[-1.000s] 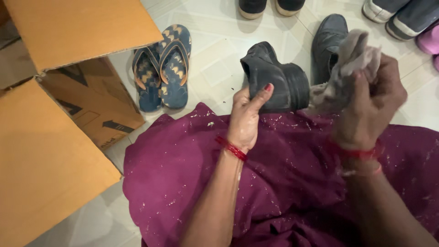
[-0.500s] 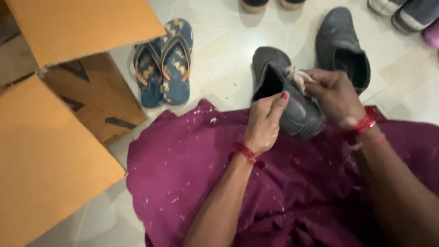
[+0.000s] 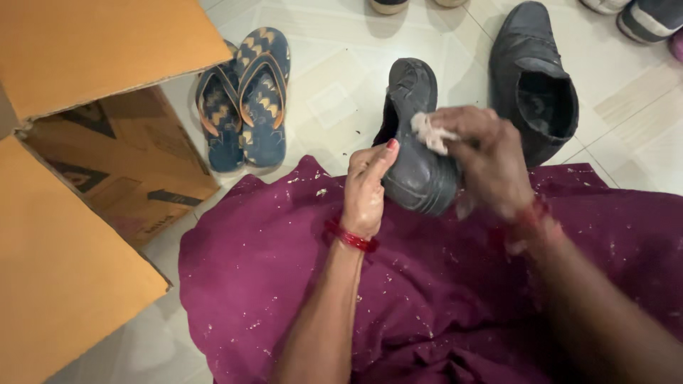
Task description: The person sits on the floor and wipes a dark slip-on shoe with a cloth, rotating it to clean the upper, sides, and sole. The person then picks up the matching shoe and continues wiping it in the same manner.
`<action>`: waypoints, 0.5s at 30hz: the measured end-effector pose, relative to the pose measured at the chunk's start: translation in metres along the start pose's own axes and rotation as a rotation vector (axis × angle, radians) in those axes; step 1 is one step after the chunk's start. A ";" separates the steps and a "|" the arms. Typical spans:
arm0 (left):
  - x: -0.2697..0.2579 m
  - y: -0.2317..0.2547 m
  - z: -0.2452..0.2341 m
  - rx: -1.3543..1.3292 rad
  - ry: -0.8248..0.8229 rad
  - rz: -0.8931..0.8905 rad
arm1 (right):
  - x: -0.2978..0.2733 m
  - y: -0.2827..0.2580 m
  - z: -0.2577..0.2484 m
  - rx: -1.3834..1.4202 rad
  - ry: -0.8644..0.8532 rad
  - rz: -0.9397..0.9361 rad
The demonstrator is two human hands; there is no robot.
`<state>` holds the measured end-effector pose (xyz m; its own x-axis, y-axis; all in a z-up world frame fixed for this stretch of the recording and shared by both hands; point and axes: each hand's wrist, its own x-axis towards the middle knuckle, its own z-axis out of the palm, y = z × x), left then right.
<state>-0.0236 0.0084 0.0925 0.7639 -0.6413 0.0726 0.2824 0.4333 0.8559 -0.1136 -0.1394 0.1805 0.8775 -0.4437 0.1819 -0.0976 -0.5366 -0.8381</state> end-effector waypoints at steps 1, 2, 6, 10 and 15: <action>0.000 0.000 0.000 -0.015 -0.004 -0.004 | 0.012 0.007 -0.002 0.175 -0.049 0.137; 0.001 0.001 0.000 -0.030 -0.007 -0.008 | 0.016 0.013 -0.004 0.351 -0.099 0.273; 0.004 0.002 -0.001 0.056 0.119 -0.071 | -0.007 0.022 -0.001 0.110 -0.089 -0.022; 0.010 -0.002 -0.003 -0.024 0.111 -0.070 | -0.028 0.024 0.002 -0.088 -0.047 -0.366; 0.012 -0.003 -0.008 -0.166 0.122 -0.193 | 0.006 0.057 -0.002 -0.142 -0.024 -0.303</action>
<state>-0.0108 0.0041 0.0867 0.7481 -0.6455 -0.1537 0.5125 0.4149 0.7518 -0.1149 -0.1746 0.1346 0.8872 -0.2329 0.3983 0.1061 -0.7371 -0.6674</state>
